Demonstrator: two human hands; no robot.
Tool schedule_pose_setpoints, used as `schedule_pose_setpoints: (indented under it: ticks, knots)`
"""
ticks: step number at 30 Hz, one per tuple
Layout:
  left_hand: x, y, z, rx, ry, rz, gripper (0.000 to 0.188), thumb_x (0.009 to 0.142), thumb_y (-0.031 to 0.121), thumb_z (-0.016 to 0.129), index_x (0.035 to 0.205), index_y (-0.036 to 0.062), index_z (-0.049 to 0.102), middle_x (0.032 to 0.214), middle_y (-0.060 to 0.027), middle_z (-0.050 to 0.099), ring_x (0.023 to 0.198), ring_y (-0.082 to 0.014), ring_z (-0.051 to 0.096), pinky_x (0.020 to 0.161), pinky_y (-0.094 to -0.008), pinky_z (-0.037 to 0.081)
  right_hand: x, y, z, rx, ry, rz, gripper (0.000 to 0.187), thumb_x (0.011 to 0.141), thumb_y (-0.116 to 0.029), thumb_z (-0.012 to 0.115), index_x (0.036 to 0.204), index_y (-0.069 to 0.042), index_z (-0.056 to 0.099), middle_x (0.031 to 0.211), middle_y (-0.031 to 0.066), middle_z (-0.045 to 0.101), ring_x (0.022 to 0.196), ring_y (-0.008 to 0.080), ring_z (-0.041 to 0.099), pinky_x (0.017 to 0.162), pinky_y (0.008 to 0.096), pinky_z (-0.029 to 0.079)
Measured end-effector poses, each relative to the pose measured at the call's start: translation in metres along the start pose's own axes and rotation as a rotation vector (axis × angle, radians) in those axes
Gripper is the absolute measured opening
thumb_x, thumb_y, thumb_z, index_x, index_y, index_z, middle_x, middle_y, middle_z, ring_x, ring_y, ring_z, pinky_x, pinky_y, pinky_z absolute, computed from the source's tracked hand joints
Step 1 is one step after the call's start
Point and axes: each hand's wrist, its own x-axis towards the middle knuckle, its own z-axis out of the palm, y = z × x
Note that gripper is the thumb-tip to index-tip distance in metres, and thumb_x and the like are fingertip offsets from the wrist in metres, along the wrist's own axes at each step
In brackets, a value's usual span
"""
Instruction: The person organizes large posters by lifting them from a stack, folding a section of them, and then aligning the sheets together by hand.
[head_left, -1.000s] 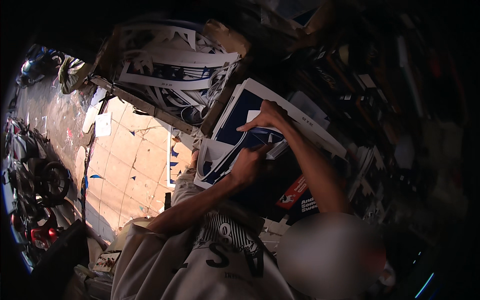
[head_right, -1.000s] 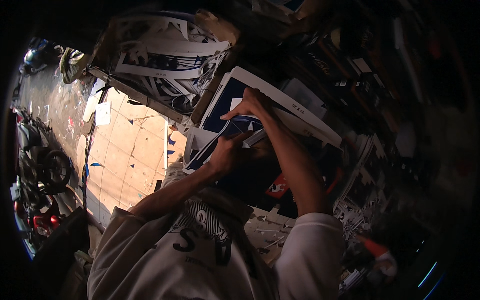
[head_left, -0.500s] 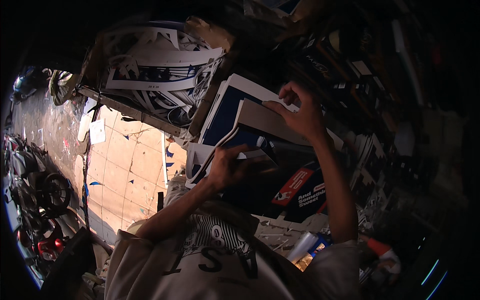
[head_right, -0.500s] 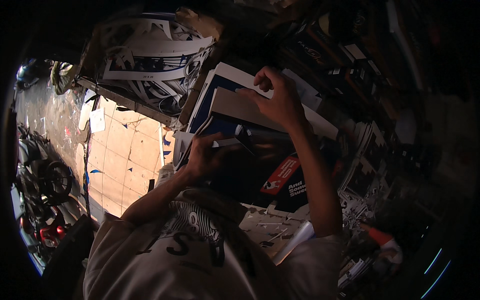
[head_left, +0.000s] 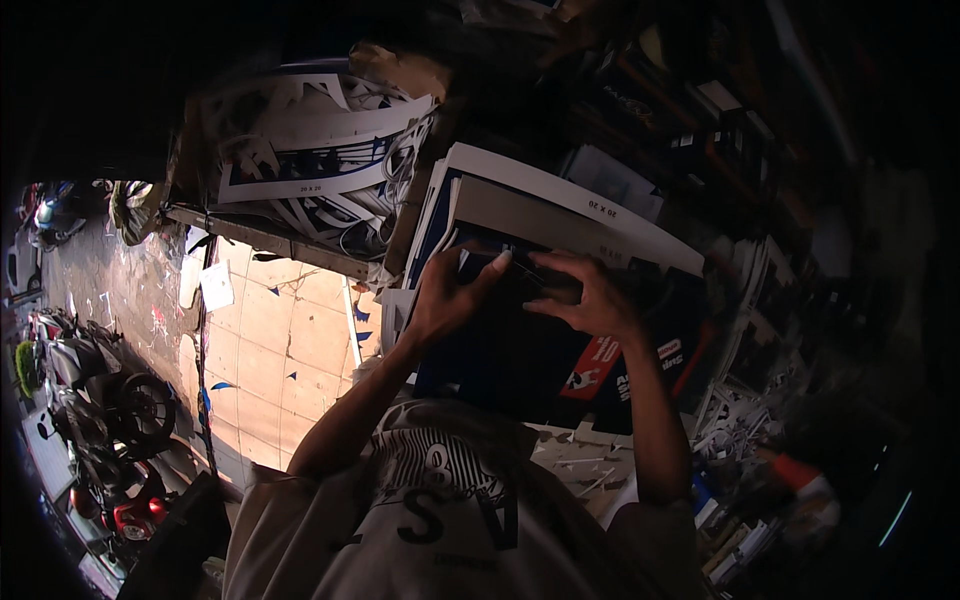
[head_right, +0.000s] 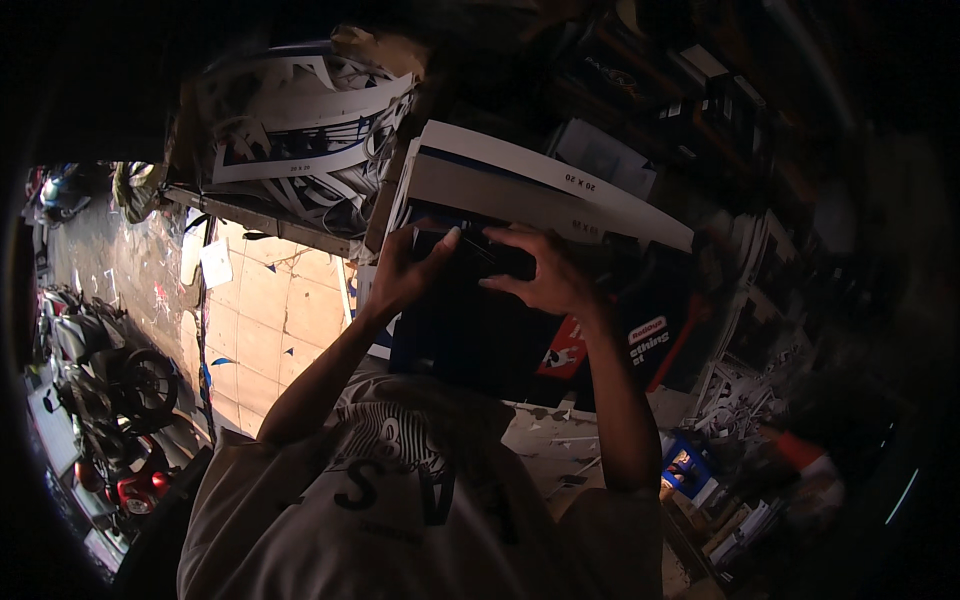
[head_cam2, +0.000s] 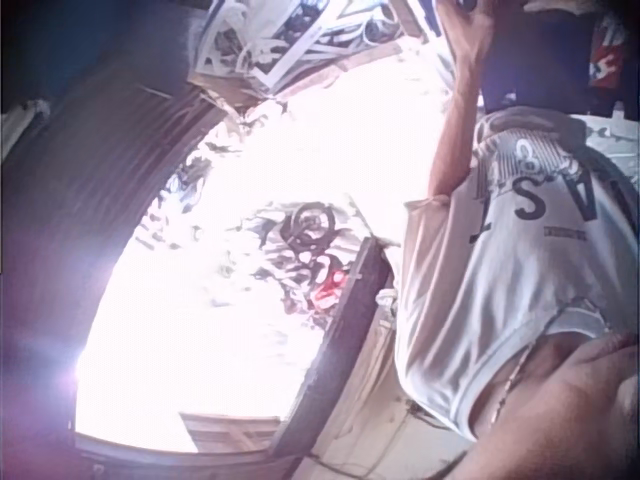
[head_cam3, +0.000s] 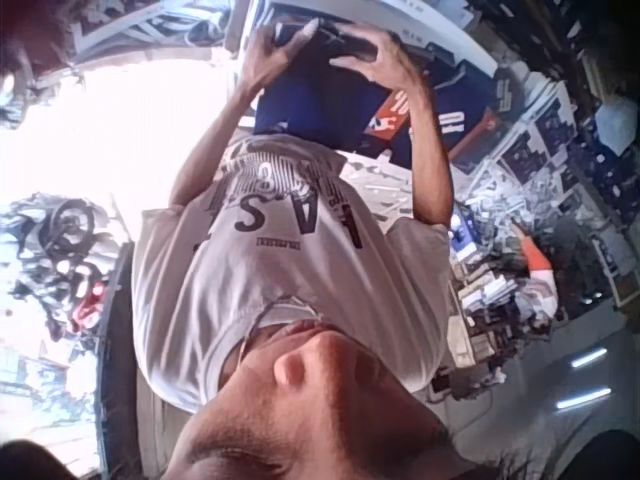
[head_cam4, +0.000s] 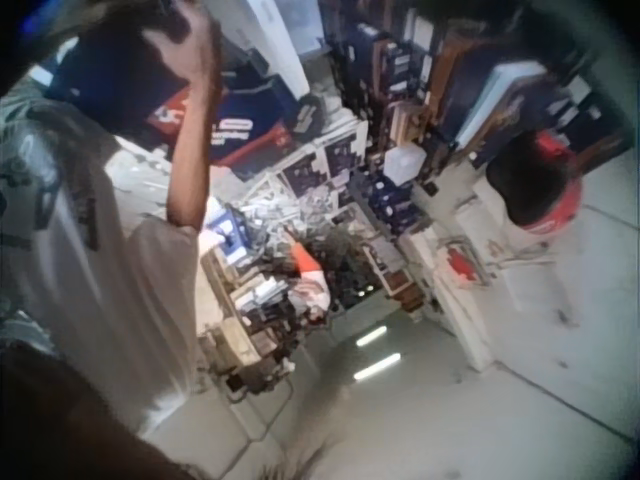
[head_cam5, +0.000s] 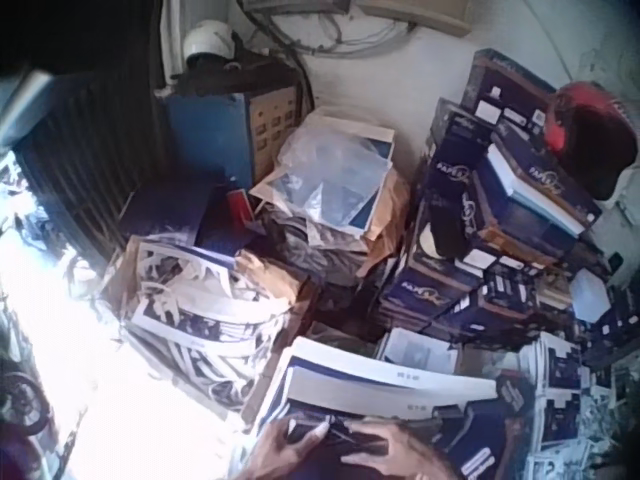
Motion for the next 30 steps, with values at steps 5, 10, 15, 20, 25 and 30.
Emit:
schedule_pose_setpoints:
  ticks: [5, 10, 15, 20, 25, 30]
  knots:
    - [0.002, 0.002, -0.015, -0.124, -0.124, -0.342, 0.054, 0.09, 0.05, 0.065, 0.11, 0.0001, 0.065, 0.095, -0.0099, 0.064, 0.096, -0.0152, 0.062, 0.084, -0.0289, 0.048, 0.0, -0.011, 0.022, -0.297, 0.26, -0.065, 0.069, 0.072, -0.026, 0.085, 0.131, -0.006, 0.056, 0.113, 0.012, 0.061, 0.11, 0.0283, 0.059, 0.101, 0.0387, 0.044]
    - [0.005, -0.033, -0.03, 0.085, -0.117, -0.361, 0.075, 0.086, 0.053, 0.068, 0.136, 0.001, 0.046, 0.126, -0.0171, 0.048, 0.117, -0.0241, 0.052, 0.1, -0.0353, 0.041, -0.009, -0.028, 0.045, -0.007, 0.422, 0.088, 0.077, 0.07, -0.021, 0.086, 0.137, -0.013, 0.05, 0.116, 0.0106, 0.055, 0.099, 0.0239, 0.059, 0.088, 0.0365, 0.05]
    - [0.016, -0.031, -0.04, -0.011, -0.326, -0.156, 0.041, 0.088, 0.044, 0.069, 0.103, 0.0051, 0.063, 0.09, -0.0049, 0.057, 0.089, -0.0141, 0.054, 0.083, -0.0305, 0.045, -0.004, -0.01, 0.063, 0.247, 0.554, -0.004, 0.072, 0.069, -0.019, 0.087, 0.134, -0.013, 0.055, 0.111, 0.0099, 0.058, 0.096, 0.0207, 0.06, 0.084, 0.0328, 0.052]
    - [0.019, -0.039, -0.043, 0.059, -0.346, -0.103, 0.041, 0.088, 0.043, 0.07, 0.101, 0.0045, 0.064, 0.089, -0.0047, 0.058, 0.087, -0.0135, 0.053, 0.082, -0.0299, 0.045, -0.012, -0.009, 0.097, 0.146, 0.744, -0.06, 0.048, 0.074, -0.018, 0.084, 0.119, -0.01, 0.068, 0.117, 0.0108, 0.061, 0.104, 0.0223, 0.065, 0.086, 0.0318, 0.053]
    - [0.015, -0.027, -0.027, 0.064, -0.065, -0.205, 0.047, 0.089, 0.046, 0.068, 0.099, 0.0003, 0.066, 0.087, -0.0053, 0.06, 0.083, -0.0136, 0.054, 0.078, -0.0299, 0.044, -0.004, -0.008, 0.123, 0.381, 0.928, 0.127, 0.022, 0.083, -0.007, 0.075, 0.102, 0.0, 0.068, 0.099, 0.0116, 0.069, 0.093, 0.0207, 0.069, 0.082, 0.031, 0.053]
    - [0.017, -0.035, -0.011, -0.15, -0.049, -0.238, 0.045, 0.089, 0.045, 0.069, 0.094, 0.0003, 0.066, 0.084, -0.005, 0.06, 0.08, -0.0109, 0.053, 0.073, -0.0281, 0.043, 0.014, 0.004, 0.112, 0.399, 0.862, 0.104, 0.008, 0.089, -0.002, 0.066, 0.094, 0.002, 0.061, 0.095, 0.0129, 0.071, 0.09, 0.018, 0.07, 0.079, 0.0272, 0.054]
